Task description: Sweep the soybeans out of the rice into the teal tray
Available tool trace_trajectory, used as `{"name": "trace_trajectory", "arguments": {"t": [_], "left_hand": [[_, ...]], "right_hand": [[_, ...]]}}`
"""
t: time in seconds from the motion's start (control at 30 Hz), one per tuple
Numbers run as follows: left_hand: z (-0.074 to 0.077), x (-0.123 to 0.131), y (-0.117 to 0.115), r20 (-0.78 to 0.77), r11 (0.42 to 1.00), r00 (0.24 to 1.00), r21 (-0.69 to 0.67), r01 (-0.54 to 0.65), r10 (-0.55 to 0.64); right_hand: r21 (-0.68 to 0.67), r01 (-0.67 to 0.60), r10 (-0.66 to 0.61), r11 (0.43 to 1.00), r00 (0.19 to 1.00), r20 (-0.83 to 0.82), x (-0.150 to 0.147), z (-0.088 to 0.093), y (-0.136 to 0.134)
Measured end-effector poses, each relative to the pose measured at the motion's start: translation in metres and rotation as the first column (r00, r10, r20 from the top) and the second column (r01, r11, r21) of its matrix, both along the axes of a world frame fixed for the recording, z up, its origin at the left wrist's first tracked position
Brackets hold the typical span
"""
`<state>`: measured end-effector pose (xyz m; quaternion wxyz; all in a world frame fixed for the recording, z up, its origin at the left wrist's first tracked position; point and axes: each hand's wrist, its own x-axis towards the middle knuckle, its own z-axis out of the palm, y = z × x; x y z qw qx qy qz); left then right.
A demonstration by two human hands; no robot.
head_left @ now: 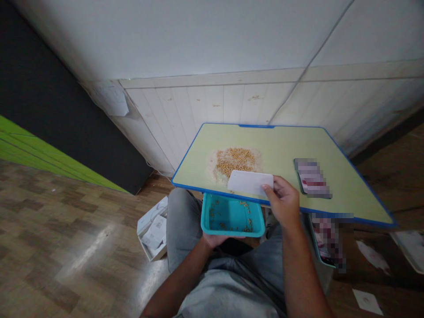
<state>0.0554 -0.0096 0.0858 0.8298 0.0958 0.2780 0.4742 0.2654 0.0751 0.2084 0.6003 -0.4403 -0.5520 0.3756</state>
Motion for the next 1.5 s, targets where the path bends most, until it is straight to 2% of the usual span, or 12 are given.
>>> {"name": "trace_trajectory", "arguments": {"t": [0.23, 0.47, 0.67, 0.97, 1.1, 1.3, 1.5], "left_hand": [[0.001, -0.001, 0.001, 0.016, 1.000, 1.000, -0.022, -0.005, 0.005], [-0.005, -0.001, -0.002, 0.019, 0.999, 0.999, -0.043, -0.027, 0.028], [-0.004, 0.000, -0.002, -0.001, 1.000, 1.000, -0.021, -0.015, 0.015], [-0.007, -0.002, -0.001, 0.045, 0.999, 0.999, 0.044, 0.006, -0.007], [-0.011, -0.004, 0.000, 0.119, 0.994, 0.991, 0.090, 0.056, -0.067], [-0.020, -0.007, 0.000, 0.113, 0.993, 0.991, 0.103, 0.056, -0.068], [-0.014, -0.005, -0.001, 0.056, 0.996, 0.997, 0.075, 0.051, -0.055]], "right_hand": [[-0.028, -0.016, 0.015, 0.999, 0.999, -0.035, -0.001, 0.006, -0.003], [-0.022, 0.068, -0.069, 0.997, 0.994, -0.080, 0.000, 0.006, -0.001], [0.006, 0.091, -0.091, 0.996, 0.994, -0.056, 0.000, 0.003, 0.000], [0.069, 0.288, -0.279, 0.955, 0.953, -0.117, 0.003, 0.005, 0.008], [0.060, 0.280, -0.272, 0.958, 0.956, -0.114, 0.003, 0.006, 0.007], [0.043, 0.260, -0.253, 0.965, 0.960, -0.116, 0.001, 0.005, 0.005], [0.032, 0.242, -0.238, 0.970, 0.966, -0.105, 0.002, 0.007, 0.005]]}}
